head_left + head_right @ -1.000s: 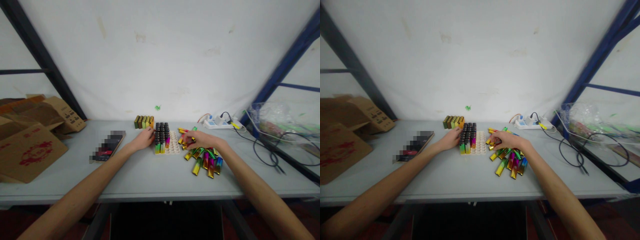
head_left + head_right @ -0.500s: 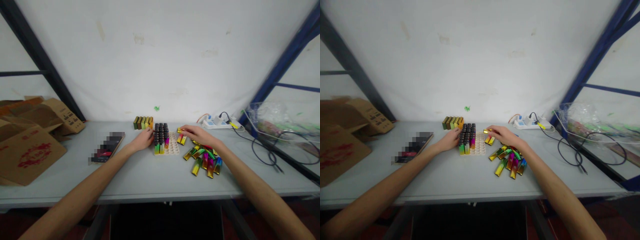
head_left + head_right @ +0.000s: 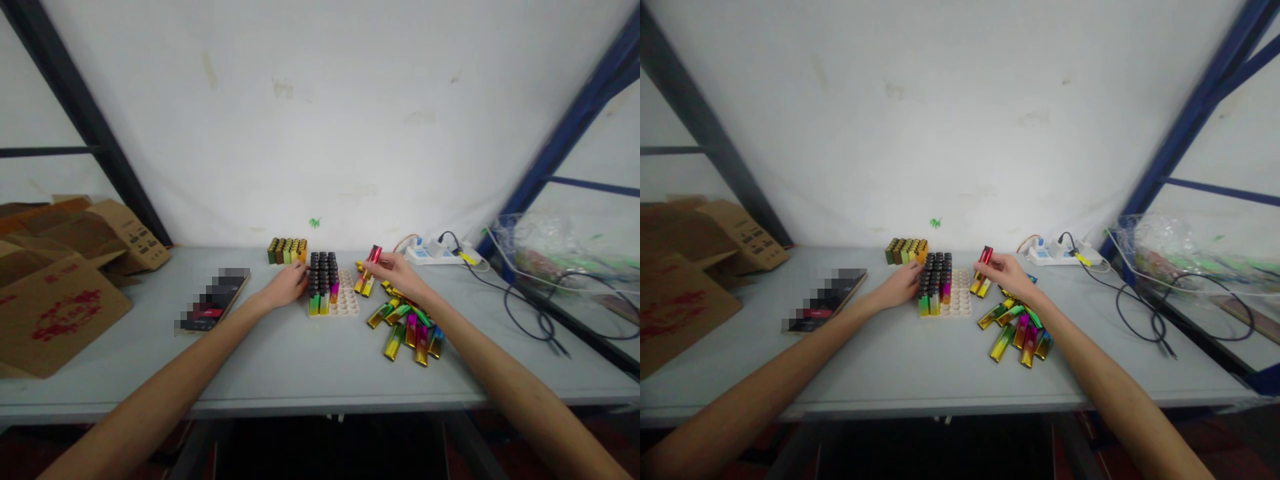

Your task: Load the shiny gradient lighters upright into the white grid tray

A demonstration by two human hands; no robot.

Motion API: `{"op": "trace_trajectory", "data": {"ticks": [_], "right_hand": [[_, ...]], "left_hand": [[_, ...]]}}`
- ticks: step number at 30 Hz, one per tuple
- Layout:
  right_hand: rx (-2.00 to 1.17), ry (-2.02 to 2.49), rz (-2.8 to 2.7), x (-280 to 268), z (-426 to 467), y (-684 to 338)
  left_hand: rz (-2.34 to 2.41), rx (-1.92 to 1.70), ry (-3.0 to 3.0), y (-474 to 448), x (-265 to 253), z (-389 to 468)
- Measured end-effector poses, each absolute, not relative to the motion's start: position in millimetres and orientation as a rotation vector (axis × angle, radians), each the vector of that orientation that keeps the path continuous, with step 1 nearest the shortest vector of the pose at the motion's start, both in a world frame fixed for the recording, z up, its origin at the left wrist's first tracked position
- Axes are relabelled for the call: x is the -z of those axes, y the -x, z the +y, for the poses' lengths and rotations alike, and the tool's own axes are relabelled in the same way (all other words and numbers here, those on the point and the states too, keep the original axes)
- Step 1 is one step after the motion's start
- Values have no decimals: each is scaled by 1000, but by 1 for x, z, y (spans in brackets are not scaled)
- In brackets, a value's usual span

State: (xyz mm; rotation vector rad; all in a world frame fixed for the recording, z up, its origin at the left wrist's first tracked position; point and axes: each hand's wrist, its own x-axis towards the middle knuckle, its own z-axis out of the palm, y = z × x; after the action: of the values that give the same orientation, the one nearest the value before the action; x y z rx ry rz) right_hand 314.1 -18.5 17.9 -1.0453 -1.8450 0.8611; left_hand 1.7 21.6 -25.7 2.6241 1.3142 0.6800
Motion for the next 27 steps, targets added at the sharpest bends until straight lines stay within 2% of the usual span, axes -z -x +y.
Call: {"op": "trace_trajectory", "data": {"ticks": [4,10,14,17,23,27], "right_hand": [[-917,931,-1950,-16,-19,-311],[-1417,722,-1833,-16,-32,-299],[-1500,707,-1656,-8,-29,-291],[-1346,845,-1635,-4,-25,-288],[-733,1160,-1679,-7,-30,-289],[-564,1259,-1675,-8,-34,-286]], "left_hand": [[1299,-681,-2636,0,28,23],[1285,-680,-2669,3,35,28],[1276,-698,-2676,3,36,30],[1286,-690,-2674,3,36,29],[1288,-685,-2678,4,36,29],[1283,-691,-2684,4,36,29]]}}
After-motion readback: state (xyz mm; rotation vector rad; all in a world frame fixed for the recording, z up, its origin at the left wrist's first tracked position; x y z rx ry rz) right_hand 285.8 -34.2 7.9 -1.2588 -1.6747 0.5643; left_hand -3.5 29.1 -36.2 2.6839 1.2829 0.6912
